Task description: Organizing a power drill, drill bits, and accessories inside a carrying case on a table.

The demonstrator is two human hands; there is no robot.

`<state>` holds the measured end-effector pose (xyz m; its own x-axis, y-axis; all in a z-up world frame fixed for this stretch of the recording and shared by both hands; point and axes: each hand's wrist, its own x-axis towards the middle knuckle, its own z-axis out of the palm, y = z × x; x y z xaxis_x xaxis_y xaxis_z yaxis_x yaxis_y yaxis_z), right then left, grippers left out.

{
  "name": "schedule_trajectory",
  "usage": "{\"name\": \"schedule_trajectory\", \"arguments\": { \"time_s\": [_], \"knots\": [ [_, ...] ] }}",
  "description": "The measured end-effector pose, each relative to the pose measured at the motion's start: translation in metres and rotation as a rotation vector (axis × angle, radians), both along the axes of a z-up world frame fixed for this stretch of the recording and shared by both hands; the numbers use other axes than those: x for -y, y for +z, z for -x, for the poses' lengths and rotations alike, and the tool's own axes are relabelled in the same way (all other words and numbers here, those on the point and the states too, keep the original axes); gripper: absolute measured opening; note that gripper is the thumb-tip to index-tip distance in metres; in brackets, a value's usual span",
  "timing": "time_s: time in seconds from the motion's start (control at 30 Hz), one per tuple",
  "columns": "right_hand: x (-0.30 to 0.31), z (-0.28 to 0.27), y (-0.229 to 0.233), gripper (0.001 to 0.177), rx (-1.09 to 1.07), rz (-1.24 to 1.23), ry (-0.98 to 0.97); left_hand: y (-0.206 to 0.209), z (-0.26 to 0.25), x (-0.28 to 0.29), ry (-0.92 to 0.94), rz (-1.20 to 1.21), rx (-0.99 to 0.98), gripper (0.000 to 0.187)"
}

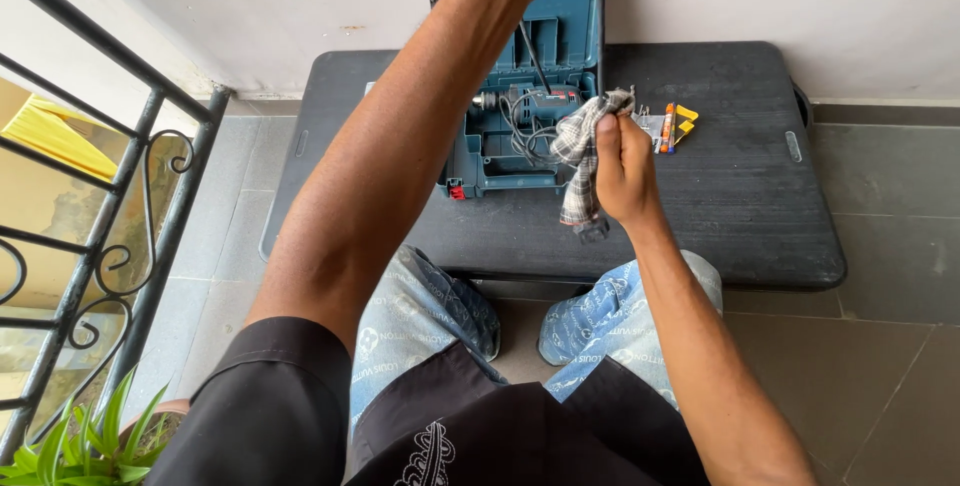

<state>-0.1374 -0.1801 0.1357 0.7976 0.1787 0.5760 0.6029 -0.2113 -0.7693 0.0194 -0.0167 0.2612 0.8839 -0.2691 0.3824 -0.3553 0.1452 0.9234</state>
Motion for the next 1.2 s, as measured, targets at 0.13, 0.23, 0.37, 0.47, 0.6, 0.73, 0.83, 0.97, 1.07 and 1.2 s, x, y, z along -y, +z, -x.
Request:
{"name": "schedule_trajectory", "arguments": {
  "time_s": [0.13,0.23,0.37,0.47,0.6,0.73,0.83,0.97,1.07,1.2],
  "knots": [
    [0.008,0.002,-0.009,0.042,-0.006,-0.035,0.144,0.005,0.012,-0.002,-0.047,-0.002,-0.007,0.034],
    [0.003,-0.005,-0.014,0.041,-0.111,-0.186,0.165,0.008,0.024,-0.011,-0.066,-0.014,-0.011,0.036],
    [-0.01,-0.021,0.025,0.04,-0.016,-0.363,0.262,0.0,0.031,0.008,-0.097,-0.008,-0.017,0.04],
    [-0.018,-0.04,0.055,0.038,-0.072,-0.492,0.335,-0.005,0.042,0.007,-0.108,-0.035,-0.027,0.037],
    [-0.016,-0.059,0.062,0.044,-0.222,-0.606,0.406,-0.011,0.036,0.018,-0.271,-0.033,0.236,0.031],
    [-0.013,-0.059,0.058,0.045,-0.227,-0.578,0.445,-0.016,0.016,0.018,-0.232,-0.048,0.342,0.03],
    [-0.004,-0.061,0.032,0.046,-0.163,-0.417,0.322,-0.019,0.007,0.014,-0.118,-0.053,0.333,0.03],
    [0.002,-0.035,0.039,0.046,-0.072,-0.054,0.133,-0.006,0.008,0.006,0.155,-0.158,0.391,0.026],
    [0.003,-0.026,0.05,0.043,-0.01,0.076,0.063,-0.01,-0.003,-0.001,0.22,-0.159,0.333,0.026],
    [0.011,-0.025,0.04,0.04,-0.067,0.078,0.077,-0.025,-0.012,-0.001,0.313,-0.043,0.293,0.02]
  ]
}}
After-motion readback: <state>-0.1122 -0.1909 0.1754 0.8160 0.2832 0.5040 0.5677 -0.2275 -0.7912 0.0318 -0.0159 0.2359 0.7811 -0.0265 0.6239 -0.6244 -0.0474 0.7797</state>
